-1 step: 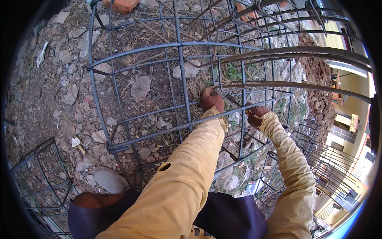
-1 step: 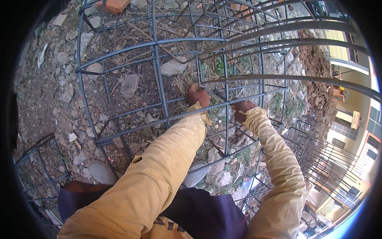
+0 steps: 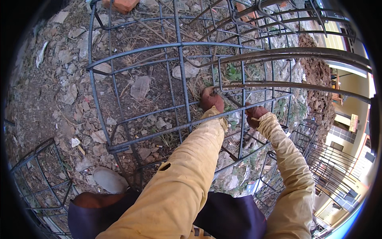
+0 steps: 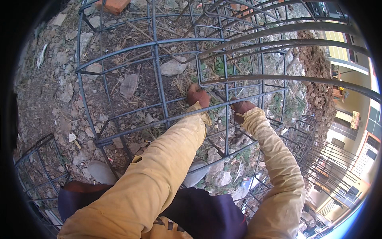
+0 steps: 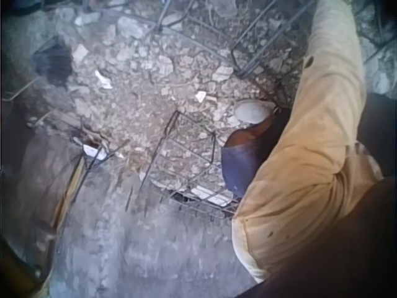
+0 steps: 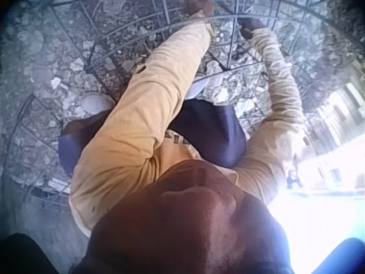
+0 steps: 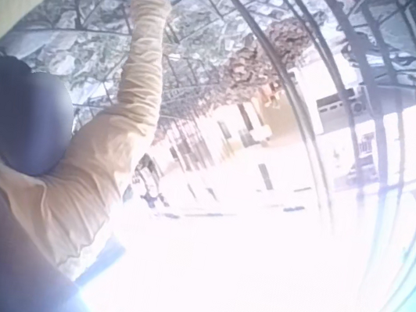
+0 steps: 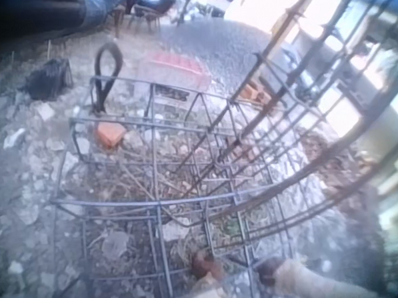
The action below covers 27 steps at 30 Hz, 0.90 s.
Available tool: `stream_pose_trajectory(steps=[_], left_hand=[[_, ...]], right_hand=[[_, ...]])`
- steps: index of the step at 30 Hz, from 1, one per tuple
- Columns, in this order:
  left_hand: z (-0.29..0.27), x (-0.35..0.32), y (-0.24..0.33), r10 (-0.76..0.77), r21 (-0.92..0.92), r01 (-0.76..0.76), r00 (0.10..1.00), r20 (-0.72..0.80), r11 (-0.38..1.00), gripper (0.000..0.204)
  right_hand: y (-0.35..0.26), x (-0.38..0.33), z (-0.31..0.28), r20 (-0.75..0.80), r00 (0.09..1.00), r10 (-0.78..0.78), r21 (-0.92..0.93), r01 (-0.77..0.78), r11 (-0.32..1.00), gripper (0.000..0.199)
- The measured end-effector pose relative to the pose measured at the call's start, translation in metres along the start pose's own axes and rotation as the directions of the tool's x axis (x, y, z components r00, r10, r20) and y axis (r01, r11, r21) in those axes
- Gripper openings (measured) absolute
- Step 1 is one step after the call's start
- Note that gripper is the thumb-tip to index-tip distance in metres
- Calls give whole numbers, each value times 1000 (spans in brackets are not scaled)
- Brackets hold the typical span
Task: The person assembles a metal frame structure by hand, positioning intersecting bars and securing joints with pliers. The person repeatedly aligns and twists wire ties to fasten the frame components together.
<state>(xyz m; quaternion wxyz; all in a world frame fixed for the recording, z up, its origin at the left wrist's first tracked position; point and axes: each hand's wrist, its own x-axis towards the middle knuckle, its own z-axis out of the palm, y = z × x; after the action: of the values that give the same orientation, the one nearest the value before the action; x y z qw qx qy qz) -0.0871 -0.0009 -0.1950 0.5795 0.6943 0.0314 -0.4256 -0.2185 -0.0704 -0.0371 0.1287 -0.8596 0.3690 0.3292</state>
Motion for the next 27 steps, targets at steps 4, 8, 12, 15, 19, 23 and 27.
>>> stream_pose_trajectory(steps=[4,8,12,15,19,23,27], left_hand=[[6,6,-12,10,-119,-10,1000,-2,993,27],[1,2,-8,55,-35,-56,998,-7,998,28],[14,-3,-9,33,-84,-30,999,31,996,28],[5,4,-9,-40,-68,43,998,39,997,28],[8,0,-6,-84,-100,89,995,61,991,25],[4,6,-11,-7,-24,7,1000,9,1000,22],[7,2,-8,-61,-49,63,998,25,997,20]], right_hand=[[-12,6,4,47,994,103,-111,-97,989,32],[-9,-5,31,-258,966,-26,-214,-30,976,39],[56,-16,80,-94,985,145,578,-64,813,43],[27,-37,32,205,969,141,533,-231,814,40],[-6,-112,-56,105,985,135,21,-138,990,41],[1,-149,-120,-5,998,68,-19,-68,998,51],[-28,-111,-174,75,987,139,-41,-136,990,46]])
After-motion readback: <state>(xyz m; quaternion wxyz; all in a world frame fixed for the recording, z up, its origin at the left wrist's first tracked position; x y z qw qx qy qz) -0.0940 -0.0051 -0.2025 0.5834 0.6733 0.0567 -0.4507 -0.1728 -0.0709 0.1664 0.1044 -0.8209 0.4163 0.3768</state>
